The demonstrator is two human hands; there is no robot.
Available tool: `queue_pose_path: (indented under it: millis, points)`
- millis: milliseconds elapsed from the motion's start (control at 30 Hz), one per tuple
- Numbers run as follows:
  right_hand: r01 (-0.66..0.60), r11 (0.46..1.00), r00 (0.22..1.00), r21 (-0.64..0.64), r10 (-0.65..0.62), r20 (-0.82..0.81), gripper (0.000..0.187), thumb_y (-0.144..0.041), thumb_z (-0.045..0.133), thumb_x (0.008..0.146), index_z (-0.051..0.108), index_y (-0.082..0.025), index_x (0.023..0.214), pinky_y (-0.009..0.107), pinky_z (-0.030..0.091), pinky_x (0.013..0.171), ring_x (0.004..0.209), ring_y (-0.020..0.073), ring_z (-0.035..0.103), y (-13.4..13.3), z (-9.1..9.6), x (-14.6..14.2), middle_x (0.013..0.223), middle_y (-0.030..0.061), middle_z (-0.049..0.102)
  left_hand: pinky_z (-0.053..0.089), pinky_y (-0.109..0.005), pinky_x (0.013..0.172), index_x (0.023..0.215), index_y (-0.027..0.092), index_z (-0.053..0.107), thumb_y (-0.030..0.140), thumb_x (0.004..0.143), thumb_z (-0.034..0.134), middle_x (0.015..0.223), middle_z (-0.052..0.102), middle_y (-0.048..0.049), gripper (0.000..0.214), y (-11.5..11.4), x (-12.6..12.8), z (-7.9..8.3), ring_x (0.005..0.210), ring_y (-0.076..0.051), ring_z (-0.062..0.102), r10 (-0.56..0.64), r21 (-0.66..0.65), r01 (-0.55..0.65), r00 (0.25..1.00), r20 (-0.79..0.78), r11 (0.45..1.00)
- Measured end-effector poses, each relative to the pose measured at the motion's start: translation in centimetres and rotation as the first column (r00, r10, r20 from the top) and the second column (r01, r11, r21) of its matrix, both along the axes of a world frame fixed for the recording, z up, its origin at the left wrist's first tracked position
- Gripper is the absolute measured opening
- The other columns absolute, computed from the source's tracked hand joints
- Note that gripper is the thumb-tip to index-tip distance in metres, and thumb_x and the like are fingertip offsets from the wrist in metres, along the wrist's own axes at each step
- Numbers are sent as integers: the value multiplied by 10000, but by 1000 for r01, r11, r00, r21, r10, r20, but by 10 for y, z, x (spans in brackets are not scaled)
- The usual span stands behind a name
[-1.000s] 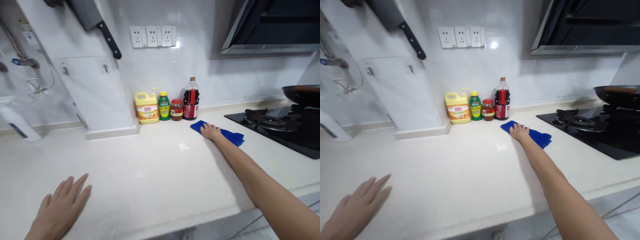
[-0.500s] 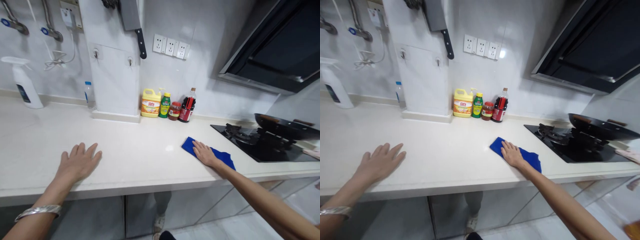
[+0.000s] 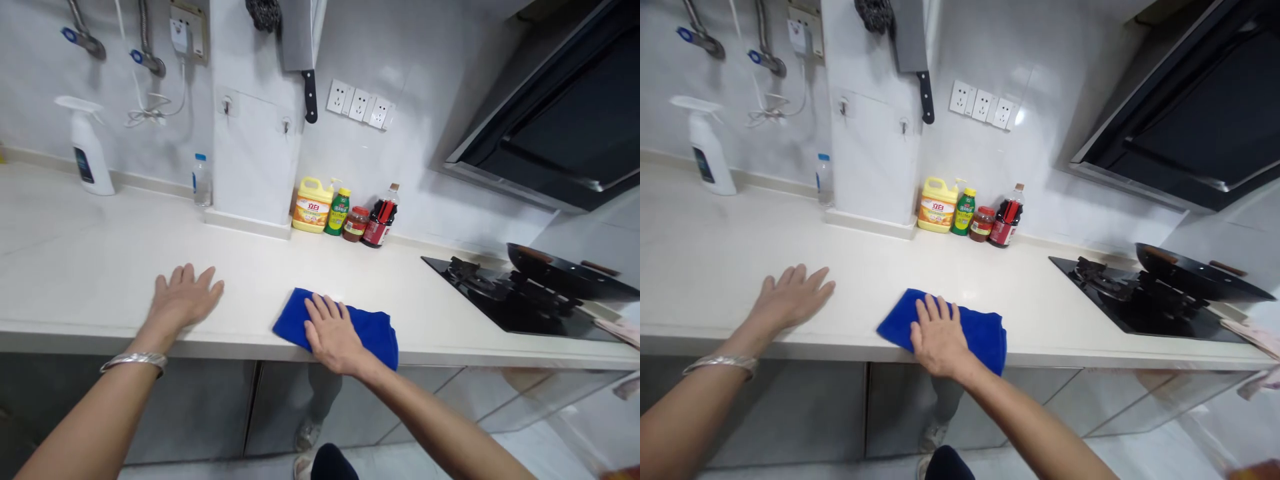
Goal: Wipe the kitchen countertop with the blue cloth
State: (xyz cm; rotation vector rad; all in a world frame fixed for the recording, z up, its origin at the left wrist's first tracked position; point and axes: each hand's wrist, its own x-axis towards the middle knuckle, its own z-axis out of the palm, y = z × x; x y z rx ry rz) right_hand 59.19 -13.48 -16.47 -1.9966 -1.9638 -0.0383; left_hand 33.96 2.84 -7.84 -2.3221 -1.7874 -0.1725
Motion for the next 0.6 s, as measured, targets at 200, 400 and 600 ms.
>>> queue_pose_path:
  millis: [200, 400, 600]
  points:
    - [-183, 968, 982, 170, 171, 79, 655, -537, 223, 1048, 296, -193, 1600, 576, 212, 1252, 1540, 327, 187, -19, -17, -5, 1660, 75, 217, 106, -562, 1234, 1600, 178, 261, 508, 1024, 202, 1664, 135, -224, 666, 0, -3, 0, 1546, -376, 110, 27, -22, -27, 1000, -8, 999]
    - [-309, 917, 927, 252, 232, 294, 616, -447, 406, 1041, 217, -312, 1611, 561, 277, 1254, 1550, 289, 171, -59, -67, 86, 1659, -8, 197, 128, -559, 1235, 1595, 209, 280, 518, 1013, 212, 1664, 155, -211, 662, 0, -1, 0, 1548, -360, 123, 47, -21, -48, 999, -25, 999]
    - [-340, 881, 892, 329, 191, 409, 782, -380, 561, 976, 117, -371, 1620, 546, 418, 1186, 1500, 276, 321, -83, -93, 155, 1609, 5, 337, 95, -574, 1229, 1601, 178, 248, 500, 1018, 178, 1661, 128, -242, 669, -1, 1, -3, 1547, -382, 102, 59, -38, -61, 997, -53, 997]
